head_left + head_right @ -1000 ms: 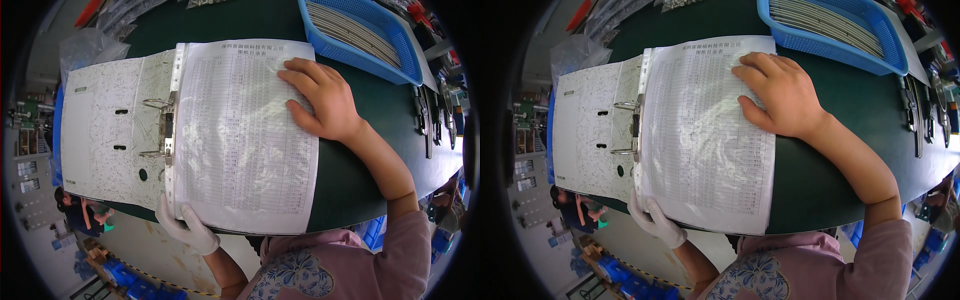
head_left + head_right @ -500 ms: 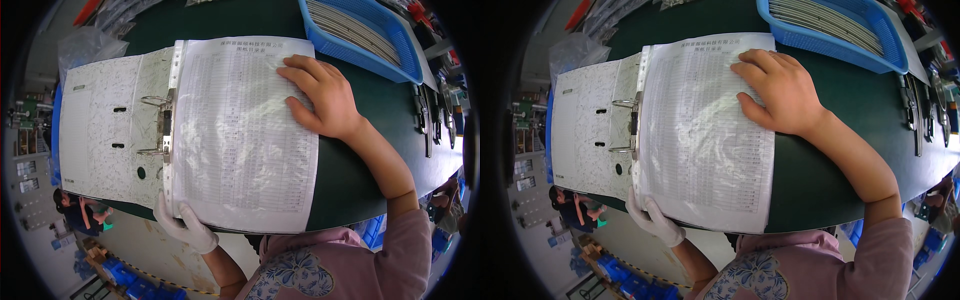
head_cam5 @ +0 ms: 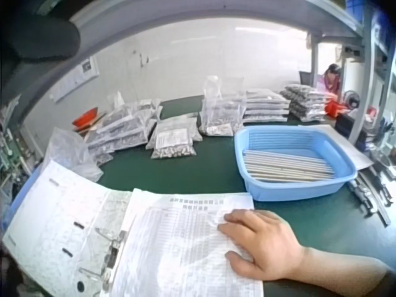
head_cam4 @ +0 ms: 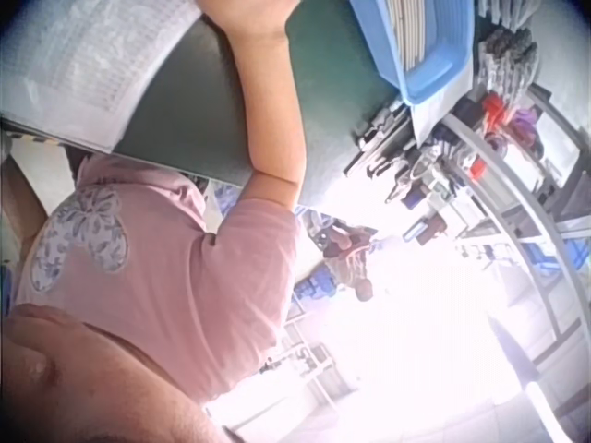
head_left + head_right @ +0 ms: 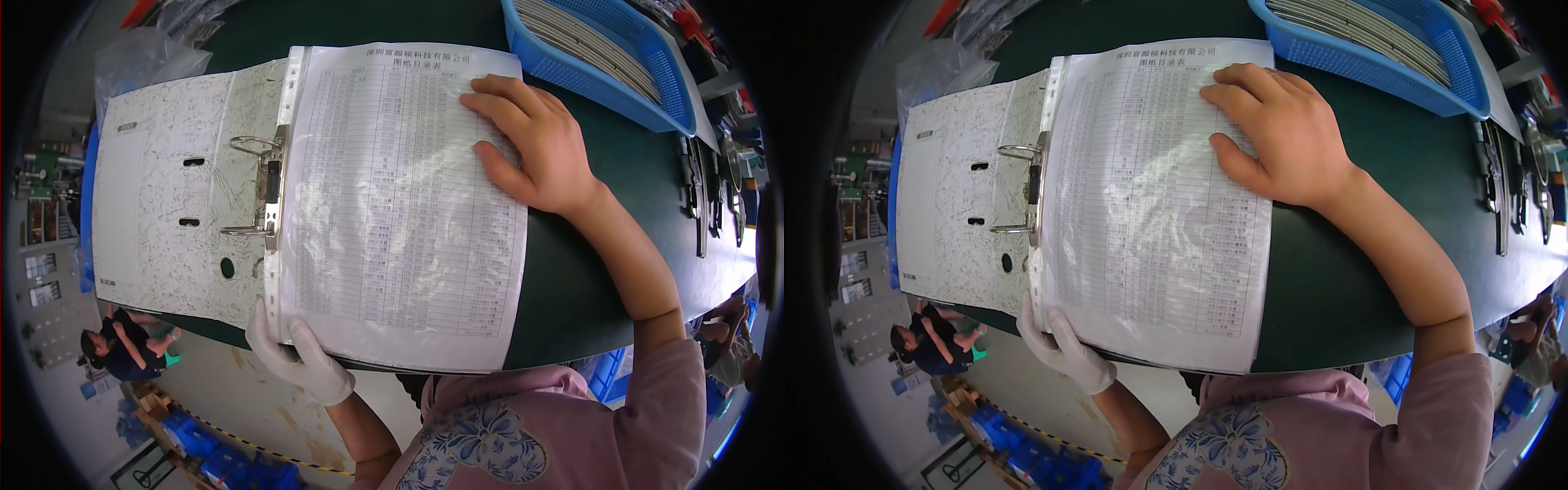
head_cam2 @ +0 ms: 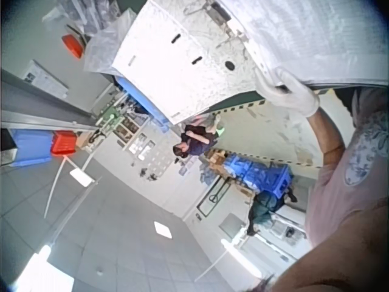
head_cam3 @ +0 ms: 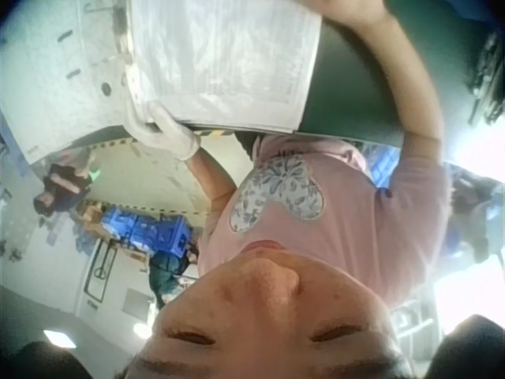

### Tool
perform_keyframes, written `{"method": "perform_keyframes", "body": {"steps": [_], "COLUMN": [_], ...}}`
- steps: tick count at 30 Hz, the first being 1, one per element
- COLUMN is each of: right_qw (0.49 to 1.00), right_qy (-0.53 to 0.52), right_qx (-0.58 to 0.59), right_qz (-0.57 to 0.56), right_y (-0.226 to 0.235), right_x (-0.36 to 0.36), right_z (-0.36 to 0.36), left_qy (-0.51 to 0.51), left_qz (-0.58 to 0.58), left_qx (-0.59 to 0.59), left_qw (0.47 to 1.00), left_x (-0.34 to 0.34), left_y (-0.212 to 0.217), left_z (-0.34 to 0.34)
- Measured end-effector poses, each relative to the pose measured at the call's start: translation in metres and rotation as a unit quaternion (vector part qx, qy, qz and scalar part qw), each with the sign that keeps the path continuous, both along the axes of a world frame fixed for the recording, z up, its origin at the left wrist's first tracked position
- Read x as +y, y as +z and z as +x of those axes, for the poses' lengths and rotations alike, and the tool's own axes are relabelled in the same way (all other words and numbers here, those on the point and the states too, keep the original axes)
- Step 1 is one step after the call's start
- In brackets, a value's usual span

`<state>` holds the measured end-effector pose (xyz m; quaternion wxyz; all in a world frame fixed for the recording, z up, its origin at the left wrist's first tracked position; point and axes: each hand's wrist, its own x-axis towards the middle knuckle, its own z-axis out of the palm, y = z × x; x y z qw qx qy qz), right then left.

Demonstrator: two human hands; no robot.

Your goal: The person flips through pages in a document binder, puts on a glove, and measures a metal rod from a tray using digital calipers. The person checks a record sheet and turns to another page in the binder.

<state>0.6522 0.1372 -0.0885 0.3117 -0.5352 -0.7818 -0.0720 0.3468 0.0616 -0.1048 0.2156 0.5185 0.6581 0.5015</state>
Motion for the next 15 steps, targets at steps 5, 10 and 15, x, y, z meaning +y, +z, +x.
{"method": "perform_keyframes", "body": {"steps": [5,10,15], "right_qw": [1.0,1.0,1.0], "right_qy": [0.0,0.002,0.003], "right_qx": [0.001,0.001,-0.002], "right_qz": [-0.012,-0.028,-0.025], "right_y": [-0.0009,-0.002,-0.0026], "right_x": [-0.0008,-0.0018,-0.0014], "right_z": [0.0009,0.0017,0.0013], "left_qy": [-0.004,-0.003,0.004], "left_qz": [0.004,0.005,0.002], "left_qx": [-0.004,0.022,0.01], "left_qw": [1.0,1.0,1.0], "left_x": [-0.0001,0.0011,0.0004], "left_y": [-0.0007,-0.0009,0.0], "left_z": [-0.0009,-0.0022,0.0001]}}
